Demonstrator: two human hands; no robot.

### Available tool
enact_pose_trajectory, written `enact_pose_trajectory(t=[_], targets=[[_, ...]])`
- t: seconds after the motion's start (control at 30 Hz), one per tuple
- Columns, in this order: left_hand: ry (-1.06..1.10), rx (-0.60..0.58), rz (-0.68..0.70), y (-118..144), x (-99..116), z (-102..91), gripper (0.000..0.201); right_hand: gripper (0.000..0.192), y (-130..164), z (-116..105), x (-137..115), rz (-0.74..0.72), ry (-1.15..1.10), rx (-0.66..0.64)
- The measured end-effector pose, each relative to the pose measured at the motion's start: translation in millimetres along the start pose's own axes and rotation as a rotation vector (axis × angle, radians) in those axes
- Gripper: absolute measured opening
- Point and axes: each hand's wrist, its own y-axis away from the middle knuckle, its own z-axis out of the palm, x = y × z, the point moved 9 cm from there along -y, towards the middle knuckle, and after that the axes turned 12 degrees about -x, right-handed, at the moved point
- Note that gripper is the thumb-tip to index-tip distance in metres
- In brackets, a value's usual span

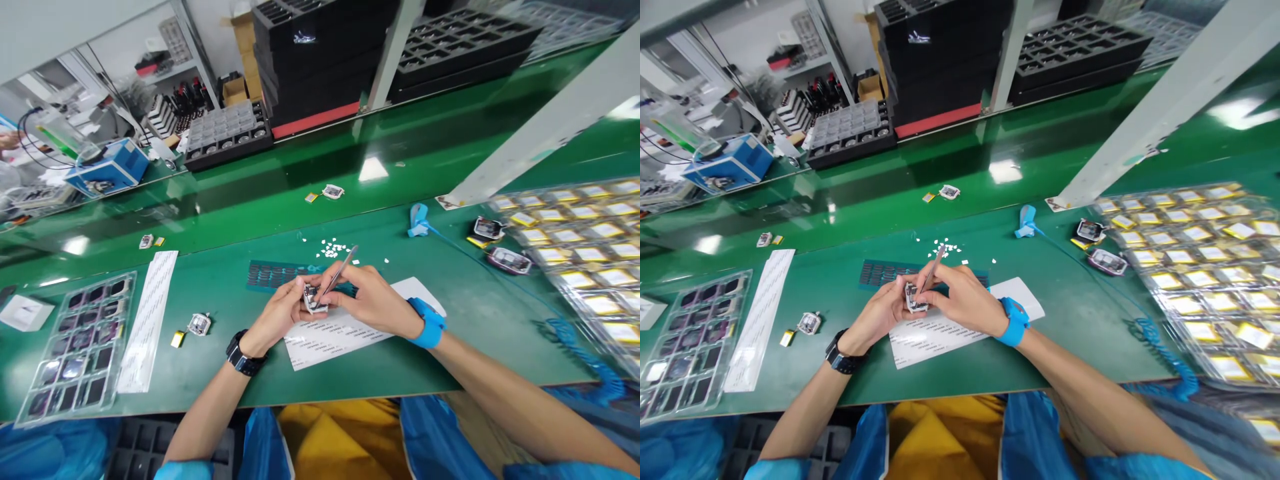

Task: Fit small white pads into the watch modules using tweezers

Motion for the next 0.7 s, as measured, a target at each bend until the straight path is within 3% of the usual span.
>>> enact_pose_trajectory(t=[0.27, 0.5, 0.7], targets=[[-0.024, -0.005, -0.002, -0.4, 1.1, 2.3, 0.054, 0.004, 0.3, 0.5, -0.4, -0.006, 0.040, 0.004], [0.000, -0.007, 0.004, 1.0, 2.9, 4.2, 0.036, 0.004, 0.6, 0.8, -3.7, -0.024, 0.036, 0.020], [-0.065, -0.015, 0.034, 3.8, 10.6, 10.6, 0.053, 0.005, 5.6, -4.4, -9.7, -0.070, 0.129, 0.071]])
